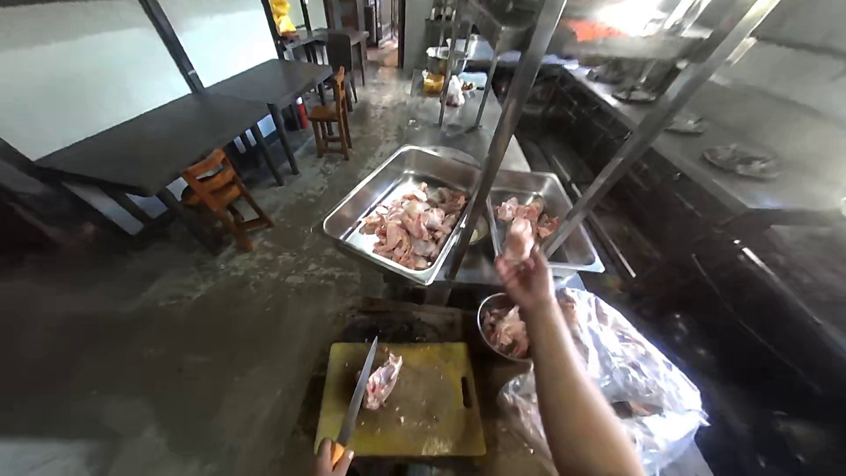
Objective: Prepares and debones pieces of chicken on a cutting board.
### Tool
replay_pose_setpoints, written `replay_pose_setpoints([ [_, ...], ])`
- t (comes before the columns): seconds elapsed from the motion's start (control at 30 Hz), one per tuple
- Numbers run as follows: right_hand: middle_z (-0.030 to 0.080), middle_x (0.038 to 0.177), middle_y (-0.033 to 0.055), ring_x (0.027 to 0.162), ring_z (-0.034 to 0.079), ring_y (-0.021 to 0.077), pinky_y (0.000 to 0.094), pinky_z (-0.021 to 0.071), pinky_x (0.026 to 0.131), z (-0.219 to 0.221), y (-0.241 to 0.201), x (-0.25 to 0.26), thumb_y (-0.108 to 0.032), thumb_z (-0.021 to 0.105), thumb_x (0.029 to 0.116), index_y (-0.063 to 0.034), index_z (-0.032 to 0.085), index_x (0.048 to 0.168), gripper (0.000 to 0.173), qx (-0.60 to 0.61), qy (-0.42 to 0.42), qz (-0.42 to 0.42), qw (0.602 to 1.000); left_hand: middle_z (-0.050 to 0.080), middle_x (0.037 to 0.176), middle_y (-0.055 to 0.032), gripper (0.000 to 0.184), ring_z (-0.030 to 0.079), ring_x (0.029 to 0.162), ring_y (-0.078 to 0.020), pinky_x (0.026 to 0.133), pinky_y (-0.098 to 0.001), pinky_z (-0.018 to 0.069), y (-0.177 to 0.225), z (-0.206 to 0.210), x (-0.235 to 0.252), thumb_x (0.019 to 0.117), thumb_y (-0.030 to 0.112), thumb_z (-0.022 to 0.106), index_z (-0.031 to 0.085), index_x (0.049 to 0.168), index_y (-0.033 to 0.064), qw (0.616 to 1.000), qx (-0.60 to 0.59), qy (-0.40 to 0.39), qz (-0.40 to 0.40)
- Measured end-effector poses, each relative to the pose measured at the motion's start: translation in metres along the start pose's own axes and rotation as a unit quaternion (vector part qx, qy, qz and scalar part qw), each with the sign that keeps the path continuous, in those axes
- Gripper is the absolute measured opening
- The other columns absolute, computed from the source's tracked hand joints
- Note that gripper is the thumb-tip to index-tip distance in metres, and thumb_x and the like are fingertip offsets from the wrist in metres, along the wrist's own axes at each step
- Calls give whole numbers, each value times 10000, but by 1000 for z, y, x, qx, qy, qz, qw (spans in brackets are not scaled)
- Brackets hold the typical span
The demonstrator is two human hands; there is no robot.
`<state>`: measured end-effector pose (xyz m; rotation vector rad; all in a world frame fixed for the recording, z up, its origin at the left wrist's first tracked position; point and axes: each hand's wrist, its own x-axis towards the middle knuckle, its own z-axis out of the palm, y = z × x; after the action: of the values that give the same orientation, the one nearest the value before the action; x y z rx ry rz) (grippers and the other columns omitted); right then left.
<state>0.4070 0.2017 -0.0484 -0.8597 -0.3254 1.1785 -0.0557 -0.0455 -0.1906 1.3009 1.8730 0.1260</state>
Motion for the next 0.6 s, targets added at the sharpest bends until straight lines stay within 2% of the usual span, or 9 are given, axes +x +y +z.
replay_pose_setpoints([
  [0.1,676,1098,96,822,690,184,362,604,729,6,8,8,-399,536,1053,-123,447,1438,481,-138,96,-4,986,697,1155,-249,588,691,1068,-408,940,-629,539,-10,3,-5,996,422,663,548,1406,16,999,-17,19,-19],
  [0.2,657,867,53,658,625,146,339,566,597,0,79,-36,-321,491,1067,-62,561,1243,320,-320,38,21,947,694,1148,-247,585,691,1064,-398,943,-602,545,-15,0,-13,1007,424,650,545,1402,5,999,-24,21,-44],
  [0.23,674,892,83,692,639,179,374,572,628,-5,113,-57,-291,507,1068,-39,600,1241,319,-407,-2,49,912,691,1167,-246,596,686,1084,-397,954,-602,540,-17,-1,-15,1011,427,642,529,1427,16,998,-29,13,-58],
  [0.27,711,979,125,795,691,237,448,601,724,-6,147,-79,-286,545,1061,-43,633,1262,327,-508,-52,81,856,687,1185,-244,600,681,1101,-395,964,-599,536,-20,-1,-17,1015,426,633,515,1445,25,997,-26,6,-68],
  [0.33,732,1128,127,1001,717,295,558,589,894,3,219,-123,-387,642,998,-168,679,1290,367,-654,-152,127,730,695,1179,-235,593,690,1093,-384,963,-592,542,-28,-3,-18,1016,428,626,524,1442,29,997,-3,3,-74],
  [0.37,727,1162,143,1037,709,334,598,570,901,12,251,-142,-471,664,965,-228,660,1339,445,-692,-191,147,680,699,1163,-231,582,694,1078,-382,951,-592,547,-31,-5,-17,1015,434,626,537,1427,32,997,7,4,-73],
  [0.43,680,1264,189,1119,673,413,658,543,897,26,297,-169,-587,591,963,-252,583,1426,572,-744,-239,182,597,702,1163,-220,581,698,1074,-373,946,-594,552,-32,-10,-15,1021,449,611,536,1429,43,997,14,4,-75],
  [0.5,653,1321,183,1157,655,421,649,540,900,30,318,-180,-578,525,998,-240,585,1414,539,-768,-231,184,568,691,1199,-226,602,691,1108,-369,977,-577,544,-28,-15,-15,1033,435,607,493,1463,30,997,4,7,-70],
  [0.6,670,1299,153,1147,671,379,607,551,926,20,313,-179,-573,502,1015,-185,607,1366,533,-757,-210,157,598,705,1135,-217,563,706,1052,-360,940,-566,558,-18,-21,-12,1025,429,625,531,1417,37,997,3,40,-61],
])
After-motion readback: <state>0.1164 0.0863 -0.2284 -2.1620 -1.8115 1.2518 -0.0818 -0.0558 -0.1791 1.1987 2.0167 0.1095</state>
